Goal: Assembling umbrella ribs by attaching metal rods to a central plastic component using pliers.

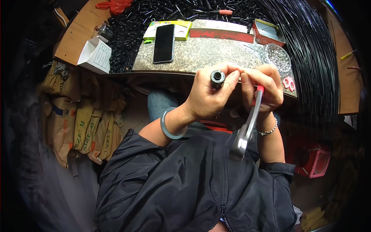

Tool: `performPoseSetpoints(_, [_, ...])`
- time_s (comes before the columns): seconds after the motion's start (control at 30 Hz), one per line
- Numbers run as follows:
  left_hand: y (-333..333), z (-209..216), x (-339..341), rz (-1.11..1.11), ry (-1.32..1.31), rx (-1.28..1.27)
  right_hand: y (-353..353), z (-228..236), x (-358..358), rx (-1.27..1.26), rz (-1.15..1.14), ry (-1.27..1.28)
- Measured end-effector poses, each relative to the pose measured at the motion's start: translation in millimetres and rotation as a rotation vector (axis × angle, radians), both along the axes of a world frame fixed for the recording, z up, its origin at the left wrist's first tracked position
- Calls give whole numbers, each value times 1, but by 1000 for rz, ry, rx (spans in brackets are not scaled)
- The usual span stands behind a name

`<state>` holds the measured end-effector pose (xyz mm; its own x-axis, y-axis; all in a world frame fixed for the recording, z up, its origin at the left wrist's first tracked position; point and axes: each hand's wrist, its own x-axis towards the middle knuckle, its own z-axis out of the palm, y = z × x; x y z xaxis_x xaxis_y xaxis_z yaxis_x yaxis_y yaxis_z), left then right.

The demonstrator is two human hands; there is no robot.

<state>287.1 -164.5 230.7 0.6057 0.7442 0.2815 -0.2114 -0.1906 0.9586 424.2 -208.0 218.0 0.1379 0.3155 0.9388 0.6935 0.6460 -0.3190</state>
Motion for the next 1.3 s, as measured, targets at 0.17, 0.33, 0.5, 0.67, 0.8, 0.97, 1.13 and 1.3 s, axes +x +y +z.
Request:
performPoseSetpoints(0.17, [1,3,-1,-9,-29,-47,-2,-2,4,20,-30,-20])
performPoseSetpoints(0.33, [4,3,3,-11,-54,78,-3,7,-12,3,147,-3])
performPoseSetpoints(0.5, [4,-2,6,-8,-172,158,4,2,-19,28,204,1])
performPoseSetpoints(0.67, [6,-6,5,-13,-146,175,3,0,-21,7,179,-9])
performPoseSetpoints(0.8, [8,-7,3,-20,-142,213,5,7,-20,19,201,-59])
performPoseSetpoints(0.97, [7,-10,4,-19,-142,169,1,8,-20,-14,188,-61])
performPoseSetpoints(1.13, [7,-9,3,-48,-139,161,2,10,-19,-22,205,-58])
performPoseSetpoints(1.3, [5,-8,4,-20,-166,141,0,13,-19,-49,193,-99])
